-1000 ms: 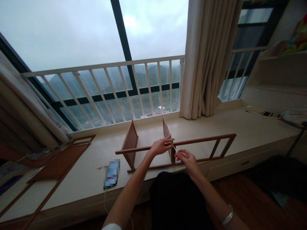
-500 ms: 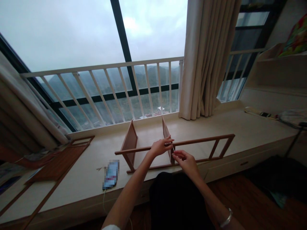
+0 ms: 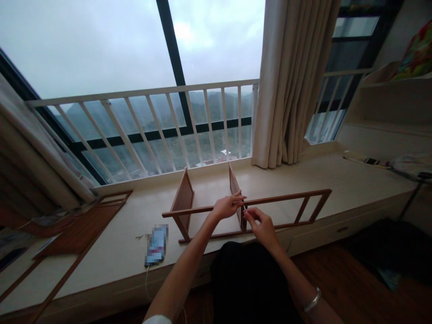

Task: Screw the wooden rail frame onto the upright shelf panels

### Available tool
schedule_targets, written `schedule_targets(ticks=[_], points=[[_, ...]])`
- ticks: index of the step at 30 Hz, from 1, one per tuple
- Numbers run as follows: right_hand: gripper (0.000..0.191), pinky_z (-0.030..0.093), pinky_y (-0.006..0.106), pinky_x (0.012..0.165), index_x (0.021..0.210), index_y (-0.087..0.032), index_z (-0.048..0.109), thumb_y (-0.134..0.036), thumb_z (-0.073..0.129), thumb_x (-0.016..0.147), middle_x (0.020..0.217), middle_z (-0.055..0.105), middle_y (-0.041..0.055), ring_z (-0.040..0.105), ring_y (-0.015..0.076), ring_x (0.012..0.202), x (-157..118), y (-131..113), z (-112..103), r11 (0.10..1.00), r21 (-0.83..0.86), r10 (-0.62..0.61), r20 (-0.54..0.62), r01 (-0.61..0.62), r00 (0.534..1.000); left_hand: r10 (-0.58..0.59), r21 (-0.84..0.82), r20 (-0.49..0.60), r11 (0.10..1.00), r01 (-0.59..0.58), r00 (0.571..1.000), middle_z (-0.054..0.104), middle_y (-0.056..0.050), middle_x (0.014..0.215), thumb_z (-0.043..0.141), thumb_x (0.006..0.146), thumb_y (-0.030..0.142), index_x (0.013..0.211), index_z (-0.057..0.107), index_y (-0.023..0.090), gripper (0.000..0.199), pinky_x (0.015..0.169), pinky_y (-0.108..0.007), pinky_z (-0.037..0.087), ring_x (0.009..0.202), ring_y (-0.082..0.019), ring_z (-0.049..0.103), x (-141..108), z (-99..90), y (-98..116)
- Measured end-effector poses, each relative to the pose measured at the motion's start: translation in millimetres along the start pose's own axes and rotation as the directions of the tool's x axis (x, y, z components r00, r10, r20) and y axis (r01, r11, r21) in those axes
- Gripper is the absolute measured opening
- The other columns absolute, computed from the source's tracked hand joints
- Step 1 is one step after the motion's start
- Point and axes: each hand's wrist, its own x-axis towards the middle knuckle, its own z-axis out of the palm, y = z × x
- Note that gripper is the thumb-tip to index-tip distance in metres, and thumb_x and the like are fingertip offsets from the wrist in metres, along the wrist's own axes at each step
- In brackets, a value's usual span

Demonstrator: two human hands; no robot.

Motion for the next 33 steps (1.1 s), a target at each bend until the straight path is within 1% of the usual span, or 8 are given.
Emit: schedule_targets(ticks=[6, 15, 17, 22, 24, 26, 28, 33], points=[[0.028, 0.044, 0.028, 0.062, 0.076, -0.019, 0.052, -0.047, 0.048, 0.072, 0.067, 0.059, 0.003, 0.055, 0.0153, 0.064, -5, 4, 12, 0.958, 0.262, 0.13, -0.047, -0.113, 0.99, -0.012, 0.023, -0.04, 1.0, 0.013, 0.999, 0.033, 0.012, 0.128, 0.038, 0.078, 0.039, 0.109, 0.048, 0.04, 0.032, 0.087, -0.029, 0.038, 0.105, -0.019, 0.047, -1, 3.7, -1], [0.021, 0.041, 0.026, 0.06, 0.09, -0.022, 0.043, -0.037, 0.045, 0.076, 0.063, 0.054, -0.0019, 0.05, 0.0115, 0.06, -16, 6, 27, 0.845, 0.518, 0.231, -0.133, -0.131, 0.964, 0.062, 0.05, -0.043, 0.997, -0.06, 0.997, 0.03, 0.012, 0.13, 0.033, 0.08, 0.041, 0.11, 0.047, 0.039, 0.033, 0.084, -0.027, 0.04, 0.102, -0.018, 0.049, 3, 6.0, -5], [0.019, 0.041, 0.025, 0.059, 0.091, -0.023, 0.043, -0.034, 0.046, 0.076, 0.062, 0.052, -0.0028, 0.048, 0.0109, 0.059, -16, 7, 29, 0.774, 0.615, 0.271, -0.106, -0.151, 0.957, 0.059, 0.053, -0.035, 0.997, -0.057, 0.998, 0.029, 0.012, 0.131, 0.032, 0.08, 0.041, 0.111, 0.047, 0.039, 0.034, 0.084, -0.027, 0.04, 0.101, -0.017, 0.049, 3, 5.4, -4], [0.015, 0.039, 0.023, 0.052, 0.088, -0.024, 0.046, -0.029, 0.049, 0.074, 0.06, 0.045, -0.004, 0.045, 0.0091, 0.055, -15, 10, 35, 0.473, 0.85, 0.367, 0.047, -0.23, 0.929, 0.048, 0.08, -0.043, 0.996, -0.045, 0.998, 0.03, 0.012, 0.13, 0.032, 0.08, 0.042, 0.111, 0.046, 0.039, 0.035, 0.083, -0.027, 0.04, 0.1, -0.017, 0.05, 3, 5.7, -2], [0.014, 0.038, 0.022, 0.05, 0.086, -0.023, 0.048, -0.028, 0.05, 0.073, 0.059, 0.043, -0.0042, 0.043, 0.0085, 0.053, -15, 9, 38, 0.431, 0.871, 0.369, 0.07, -0.237, 0.927, 0.05, 0.092, -0.043, 0.995, -0.046, 0.998, 0.03, 0.012, 0.13, 0.032, 0.08, 0.041, 0.111, 0.046, 0.04, 0.034, 0.082, -0.027, 0.041, 0.099, -0.017, 0.051, 3, 6.3, -2], [0.017, 0.038, 0.021, 0.05, 0.089, -0.023, 0.047, -0.029, 0.05, 0.074, 0.061, 0.046, -0.0038, 0.044, 0.0081, 0.054, -17, 7, 41, 0.482, 0.849, 0.373, 0.025, -0.217, 0.928, 0.042, 0.103, -0.043, 0.994, -0.037, 0.998, 0.03, 0.013, 0.13, 0.032, 0.08, 0.041, 0.111, 0.045, 0.04, 0.034, 0.081, -0.026, 0.041, 0.098, -0.017, 0.051, 3, 6.8, -2], [0.023, 0.039, 0.022, 0.052, 0.095, -0.022, 0.045, -0.033, 0.049, 0.075, 0.065, 0.051, -0.0029, 0.045, 0.0082, 0.054, -20, 6, 42, 0.606, 0.774, 0.36, -0.058, -0.186, 0.931, 0.036, 0.115, -0.045, 0.993, -0.03, 0.998, 0.03, 0.013, 0.13, 0.032, 0.08, 0.04, 0.112, 0.044, 0.04, 0.034, 0.08, -0.025, 0.041, 0.098, -0.016, 0.051, 3, 7.3, -2], [0.027, 0.04, 0.025, 0.055, 0.1, -0.019, 0.043, -0.037, 0.041, 0.079, 0.068, 0.058, 0.0007, 0.048, 0.0108, 0.055, -24, 14, 35, 0.92, 0.367, 0.214, -0.177, -0.137, 0.961, 0.044, 0.146, -0.051, 0.989, -0.036, 0.998, 0.03, 0.013, 0.13, 0.03, 0.081, 0.04, 0.112, 0.043, 0.041, 0.034, 0.078, -0.024, 0.042, 0.096, -0.015, 0.052, 3, 8.7, -3]])
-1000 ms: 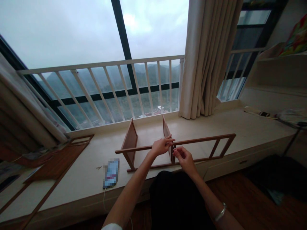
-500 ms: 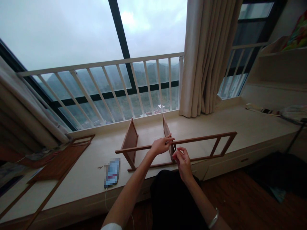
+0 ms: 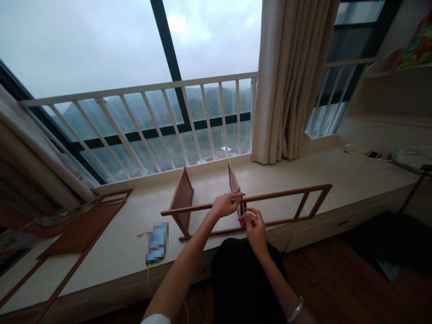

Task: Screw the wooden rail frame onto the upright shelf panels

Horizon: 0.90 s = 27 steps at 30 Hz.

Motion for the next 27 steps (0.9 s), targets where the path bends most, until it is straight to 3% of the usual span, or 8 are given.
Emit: schedule_targets(ticks=[2, 4, 8, 13, 18, 22, 25, 27], points=[[0.024, 0.039, 0.027, 0.06, 0.095, -0.019, 0.048, -0.036, 0.039, 0.08, 0.073, 0.058, 0.0031, 0.05, 0.0129, 0.063, 2, 1, -7, 0.958, -0.258, -0.124, 0.011, 0.123, 0.992, 0.004, 0.013, -0.008, 1.0, -0.004, 1.0, 0.03, 0.013, 0.13, 0.03, 0.081, 0.04, 0.112, 0.044, 0.041, 0.034, 0.078, -0.024, 0.042, 0.095, -0.015, 0.053, 0, 0.7, -1], [0.021, 0.038, 0.029, 0.068, 0.085, -0.018, 0.053, -0.034, 0.039, 0.08, 0.076, 0.058, 0.005, 0.051, 0.0152, 0.073, 5, -1, -14, 0.822, -0.503, -0.266, 0.076, 0.267, 0.961, 0.009, 0.021, -0.015, 1.0, -0.008, 1.0, 0.03, 0.013, 0.13, 0.029, 0.081, 0.04, 0.112, 0.044, 0.041, 0.034, 0.078, -0.025, 0.042, 0.095, -0.015, 0.053, 0, 1.2, -1], [0.021, 0.033, 0.03, 0.075, 0.074, -0.017, 0.056, -0.029, 0.039, 0.08, 0.072, 0.058, 0.0057, 0.05, 0.0166, 0.077, 10, -9, -22, 0.561, -0.723, -0.38, 0.208, 0.403, 0.901, 0.015, 0.028, -0.02, 0.999, -0.014, 1.0, 0.03, 0.013, 0.13, 0.029, 0.081, 0.041, 0.111, 0.044, 0.041, 0.034, 0.078, -0.025, 0.042, 0.094, -0.015, 0.053, -1, 0.3, 0], [0.024, 0.034, 0.029, 0.073, 0.076, -0.017, 0.056, -0.029, 0.036, 0.082, 0.074, 0.059, 0.0066, 0.051, 0.017, 0.076, 12, -13, -21, 0.56, -0.756, -0.328, 0.172, 0.338, 0.929, -0.019, 0.027, 0.0, 0.999, 0.019, 1.0, 0.03, 0.012, 0.13, 0.03, 0.081, 0.042, 0.112, 0.044, 0.04, 0.034, 0.079, -0.026, 0.041, 0.097, -0.016, 0.052, -1, -2.2, 2], [0.032, 0.037, 0.025, 0.059, 0.072, -0.019, 0.059, -0.036, 0.034, 0.082, 0.065, 0.061, 0.0044, 0.054, 0.0149, 0.062, 14, -12, -17, 0.79, -0.591, -0.126, 0.103, 0.163, 0.987, 0.012, 0.013, -0.018, 1.0, -0.012, 1.0, 0.03, 0.013, 0.13, 0.03, 0.081, 0.042, 0.111, 0.044, 0.041, 0.034, 0.079, -0.026, 0.042, 0.097, -0.016, 0.052, -1, -0.4, 0], [0.035, 0.036, 0.023, 0.05, 0.072, -0.017, 0.059, -0.042, 0.036, 0.079, 0.064, 0.063, 0.0048, 0.05, 0.0126, 0.051, 14, -11, -10, 0.959, -0.281, 0.053, 0.088, -0.026, 0.995, -0.001, 0.01, -0.02, 1.0, 0.001, 1.0, 0.031, 0.012, 0.13, 0.031, 0.081, 0.041, 0.112, 0.044, 0.041, 0.034, 0.078, -0.026, 0.042, 0.097, -0.016, 0.052, -1, 0.2, 0], [0.034, 0.03, 0.02, 0.039, 0.082, -0.015, 0.058, -0.044, 0.041, 0.076, 0.067, 0.064, 0.0059, 0.043, 0.0089, 0.044, 13, -9, -4, 0.978, 0.032, 0.203, 0.104, -0.207, 0.974, -0.013, 0.013, -0.013, 1.0, 0.013, 1.0, 0.031, 0.012, 0.13, 0.031, 0.081, 0.041, 0.112, 0.044, 0.041, 0.034, 0.078, -0.026, 0.042, 0.098, -0.016, 0.052, -2, -1.6, 2], [0.031, 0.023, 0.016, 0.034, 0.087, -0.016, 0.055, -0.042, 0.047, 0.072, 0.072, 0.064, 0.0067, 0.041, 0.007, 0.043, 13, -9, -2, 0.91, 0.23, 0.316, 0.153, -0.345, 0.936, -0.019, 0.013, -0.006, 1.0, 0.019, 1.0, 0.031, 0.012, 0.13, 0.03, 0.081, 0.041, 0.112, 0.044, 0.04, 0.034, 0.079, -0.026, 0.042, 0.099, -0.016, 0.051, -2, -2.9, 4]])
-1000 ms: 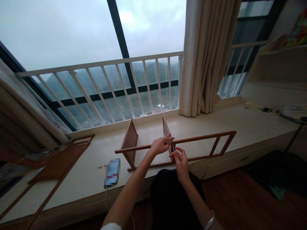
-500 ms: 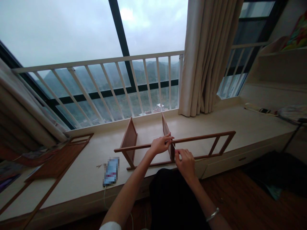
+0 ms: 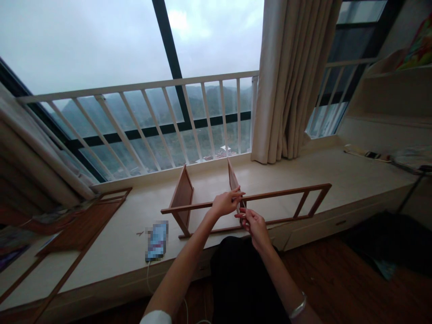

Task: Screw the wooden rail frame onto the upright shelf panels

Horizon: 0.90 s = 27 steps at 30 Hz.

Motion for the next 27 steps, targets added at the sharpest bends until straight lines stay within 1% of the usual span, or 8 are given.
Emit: schedule_targets(ticks=[3, 5, 7, 13, 17, 20, 23, 27], points=[[0.029, 0.018, 0.014, 0.031, 0.087, -0.019, 0.051, -0.035, 0.058, 0.064, 0.076, 0.065, 0.0053, 0.039, 0.0051, 0.04, 1, -2, 2, 0.948, 0.276, 0.157, 0.023, -0.158, 0.987, -0.011, 0.005, 0.0, 1.0, 0.011, 1.0, 0.032, 0.011, 0.129, 0.031, 0.081, 0.04, 0.113, 0.044, 0.04, 0.034, 0.079, -0.026, 0.042, 0.1, -0.016, 0.05, 0, -0.7, 1], [0.029, 0.02, 0.013, 0.031, 0.086, -0.022, 0.048, -0.033, 0.061, 0.062, 0.073, 0.065, 0.0032, 0.04, 0.0045, 0.04, 0, -3, 3, 0.914, 0.37, 0.182, -0.009, -0.166, 0.983, -0.008, 0.007, -0.006, 1.0, 0.008, 1.0, 0.032, 0.012, 0.129, 0.031, 0.081, 0.04, 0.113, 0.043, 0.041, 0.034, 0.079, -0.026, 0.042, 0.099, -0.016, 0.051, 0, -0.3, 1], [0.03, 0.023, 0.012, 0.032, 0.088, -0.023, 0.045, -0.034, 0.06, 0.064, 0.071, 0.065, 0.0022, 0.043, 0.0049, 0.041, -1, -4, 5, 0.923, 0.364, 0.156, -0.06, -0.124, 0.986, -0.005, 0.006, -0.008, 1.0, 0.005, 1.0, 0.032, 0.012, 0.129, 0.031, 0.081, 0.04, 0.113, 0.043, 0.041, 0.034, 0.08, -0.026, 0.042, 0.099, -0.016, 0.051, 0, 0.3, 1], [0.032, 0.029, 0.016, 0.034, 0.09, -0.02, 0.043, -0.047, 0.045, 0.073, 0.072, 0.064, 0.003, 0.049, 0.0078, 0.043, -6, 4, 11, 0.993, -0.001, -0.12, -0.193, 0.122, 0.974, -0.015, 0.015, 0.008, 1.0, 0.015, 1.0, 0.031, 0.012, 0.13, 0.031, 0.081, 0.04, 0.113, 0.043, 0.041, 0.034, 0.081, -0.026, 0.041, 0.099, -0.016, 0.051, -1, 0.2, -1], [0.032, 0.04, 0.021, 0.045, 0.087, -0.018, 0.046, -0.047, 0.04, 0.076, 0.067, 0.061, 0.0021, 0.051, 0.0093, 0.047, -7, 4, 11, 0.923, -0.275, -0.33, -0.206, 0.269, 0.921, -0.009, 0.013, 0.013, 1.0, 0.009, 1.0, 0.03, 0.012, 0.13, 0.031, 0.081, 0.04, 0.113, 0.043, 0.041, 0.034, 0.08, -0.027, 0.042, 0.098, -0.017, 0.051, -1, -1.7, 1], [0.031, 0.043, 0.025, 0.058, 0.084, -0.017, 0.05, -0.045, 0.038, 0.078, 0.067, 0.06, 0.0034, 0.055, 0.0126, 0.058, -8, 0, 10, 0.843, -0.437, -0.423, -0.175, 0.315, 0.889, -0.026, 0.019, 0.027, 0.999, 0.026, 0.999, 0.032, 0.012, 0.13, 0.031, 0.081, 0.039, 0.113, 0.043, 0.041, 0.035, 0.081, -0.028, 0.041, 0.1, -0.017, 0.05, -2, -3.9, 3], [0.03, 0.043, 0.028, 0.067, 0.087, -0.017, 0.053, -0.041, 0.036, 0.08, 0.075, 0.062, 0.006, 0.057, 0.0149, 0.07, -11, -3, 8, 0.797, -0.498, -0.453, -0.117, 0.343, 0.884, -0.054, 0.027, 0.04, 0.998, 0.053, 0.998, 0.033, 0.011, 0.129, 0.032, 0.08, 0.039, 0.115, 0.042, 0.041, 0.035, 0.083, -0.028, 0.04, 0.102, -0.017, 0.049, -2, -4.5, 3], [0.028, 0.044, 0.03, 0.073, 0.097, -0.017, 0.051, -0.035, 0.036, 0.081, 0.09, 0.062, 0.0085, 0.057, 0.0161, 0.085, -14, -2, 4, 0.833, -0.419, -0.416, -0.042, 0.362, 0.908, -0.009, 0.026, 0.019, 1.0, 0.009, 1.0, 0.031, 0.012, 0.13, 0.03, 0.081, 0.04, 0.115, 0.04, 0.041, 0.036, 0.081, -0.028, 0.041, 0.1, -0.017, 0.05, 0, -1.1, -1]])
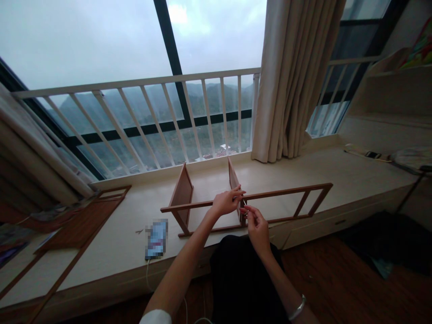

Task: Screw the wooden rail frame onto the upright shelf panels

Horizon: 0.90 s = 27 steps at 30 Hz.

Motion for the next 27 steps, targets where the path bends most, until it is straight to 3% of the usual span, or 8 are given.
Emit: schedule_targets(ticks=[7, 12, 20, 27], points=[[0.034, 0.045, 0.033, 0.078, 0.106, -0.018, 0.05, -0.033, 0.042, 0.077, 0.102, 0.059, 0.0099, 0.055, 0.0186, 0.094, -3, 1, -4, 1.0, 0.023, -0.005, 0.046, 0.004, 0.999, -0.011, -0.005, 0.001, 1.0, 0.011, 1.0, 0.03, 0.011, 0.13, 0.031, 0.081, 0.04, 0.115, 0.041, 0.04, 0.036, 0.081, -0.027, 0.041, 0.101, -0.017, 0.049, 0, 0.7, 1], [0.034, 0.045, 0.034, 0.078, 0.108, -0.02, 0.051, -0.034, 0.042, 0.078, 0.104, 0.059, 0.0078, 0.054, 0.0194, 0.096, -2, 5, -6, 0.998, -0.054, -0.039, 0.043, 0.041, 0.998, -0.035, -0.021, 0.016, 0.999, 0.035, 0.999, 0.03, 0.011, 0.13, 0.032, 0.081, 0.04, 0.114, 0.042, 0.041, 0.035, 0.082, -0.028, 0.041, 0.101, -0.018, 0.049, -1, -1.8, 3], [0.027, 0.045, 0.032, 0.073, 0.089, -0.019, 0.061, -0.037, 0.047, 0.075, 0.089, 0.063, 0.006, 0.057, 0.0182, 0.081, 4, 0, -8, 0.991, -0.117, -0.071, -0.019, 0.068, 0.997, -0.027, -0.003, 0.023, 1.0, 0.027, 0.999, 0.031, 0.011, 0.13, 0.031, 0.081, 0.04, 0.114, 0.041, 0.041, 0.035, 0.083, -0.028, 0.041, 0.103, -0.018, 0.048, -1, -3.7, 5], [0.029, 0.045, 0.026, 0.06, 0.082, -0.015, 0.059, -0.039, 0.047, 0.073, 0.074, 0.062, 0.0051, 0.056, 0.0154, 0.068, 8, 0, -7, 0.998, -0.038, 0.039, -0.049, -0.041, 0.998, -0.023, -0.009, 0.008, 1.0, 0.023, 1.0, 0.032, 0.011, 0.13, 0.031, 0.081, 0.039, 0.115, 0.041, 0.041, 0.035, 0.082, -0.027, 0.041, 0.102, -0.017, 0.048, -1, -2.1, 5]])
